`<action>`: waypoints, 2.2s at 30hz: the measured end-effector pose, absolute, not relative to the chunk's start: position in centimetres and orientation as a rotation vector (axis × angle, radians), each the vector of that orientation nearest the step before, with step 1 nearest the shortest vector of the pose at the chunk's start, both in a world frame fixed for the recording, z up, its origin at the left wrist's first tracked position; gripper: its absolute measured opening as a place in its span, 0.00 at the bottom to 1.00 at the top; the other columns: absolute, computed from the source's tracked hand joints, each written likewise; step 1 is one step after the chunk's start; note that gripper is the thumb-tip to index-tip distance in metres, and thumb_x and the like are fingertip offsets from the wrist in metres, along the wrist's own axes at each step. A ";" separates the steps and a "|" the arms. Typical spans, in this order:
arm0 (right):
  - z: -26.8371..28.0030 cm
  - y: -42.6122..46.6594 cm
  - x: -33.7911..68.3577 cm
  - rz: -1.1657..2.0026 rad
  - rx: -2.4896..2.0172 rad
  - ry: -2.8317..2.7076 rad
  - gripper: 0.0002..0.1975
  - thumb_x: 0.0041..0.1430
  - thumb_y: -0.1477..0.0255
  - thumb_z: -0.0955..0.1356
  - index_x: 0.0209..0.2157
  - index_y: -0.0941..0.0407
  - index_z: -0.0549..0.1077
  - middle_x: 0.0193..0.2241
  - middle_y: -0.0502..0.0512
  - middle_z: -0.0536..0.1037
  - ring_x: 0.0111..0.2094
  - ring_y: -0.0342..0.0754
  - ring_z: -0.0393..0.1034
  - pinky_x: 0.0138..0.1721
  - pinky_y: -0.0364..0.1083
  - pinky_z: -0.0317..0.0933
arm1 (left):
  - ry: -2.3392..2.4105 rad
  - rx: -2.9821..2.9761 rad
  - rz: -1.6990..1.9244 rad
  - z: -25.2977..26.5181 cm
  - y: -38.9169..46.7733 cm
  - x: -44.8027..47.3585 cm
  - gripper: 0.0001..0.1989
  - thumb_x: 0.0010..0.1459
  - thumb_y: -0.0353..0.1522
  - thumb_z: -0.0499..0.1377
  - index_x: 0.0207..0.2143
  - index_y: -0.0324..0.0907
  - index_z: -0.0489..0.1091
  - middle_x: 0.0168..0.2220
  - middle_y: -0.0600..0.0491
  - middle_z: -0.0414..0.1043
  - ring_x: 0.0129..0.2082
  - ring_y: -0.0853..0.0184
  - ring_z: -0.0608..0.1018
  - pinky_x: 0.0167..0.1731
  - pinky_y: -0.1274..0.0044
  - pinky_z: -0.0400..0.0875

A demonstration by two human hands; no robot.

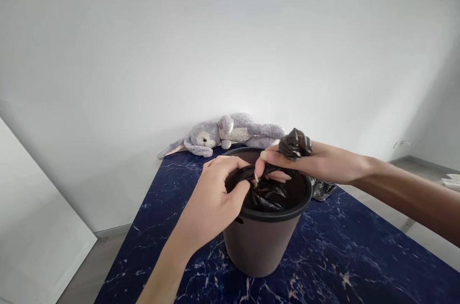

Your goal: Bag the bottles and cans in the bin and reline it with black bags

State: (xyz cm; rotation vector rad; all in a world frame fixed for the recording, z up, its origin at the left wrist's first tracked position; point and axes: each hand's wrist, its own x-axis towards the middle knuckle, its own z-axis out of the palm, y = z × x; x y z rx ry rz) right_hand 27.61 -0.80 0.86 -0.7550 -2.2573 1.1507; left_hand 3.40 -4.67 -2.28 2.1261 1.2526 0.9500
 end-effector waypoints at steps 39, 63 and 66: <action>-5.6 3.7 34.5 1.103 -0.986 -1.169 0.27 0.66 0.44 0.69 0.51 0.50 0.80 0.57 0.63 0.81 0.63 0.63 0.74 0.67 0.59 0.71 | 1.147 1.997 1.120 -2.5 -4.4 3.2 0.18 0.74 0.49 0.59 0.40 0.52 0.85 0.25 0.57 0.66 0.19 0.72 0.56 0.19 0.74 0.50; -2.2 1.6 27.6 1.292 -0.972 -1.482 0.12 0.66 0.59 0.76 0.43 0.53 0.84 0.43 0.59 0.87 0.47 0.59 0.81 0.57 0.58 0.76 | 1.132 1.977 1.103 -2.4 -4.2 3.0 0.20 0.73 0.52 0.59 0.43 0.51 0.85 0.26 0.56 0.72 0.19 0.71 0.59 0.18 0.75 0.53; -1.7 1.5 27.4 1.399 -0.787 -1.407 0.13 0.75 0.62 0.68 0.44 0.55 0.82 0.45 0.60 0.86 0.53 0.58 0.79 0.62 0.57 0.72 | 1.150 1.972 1.100 -2.6 -4.1 2.8 0.21 0.73 0.53 0.58 0.45 0.51 0.85 0.31 0.54 0.77 0.21 0.69 0.66 0.18 0.75 0.53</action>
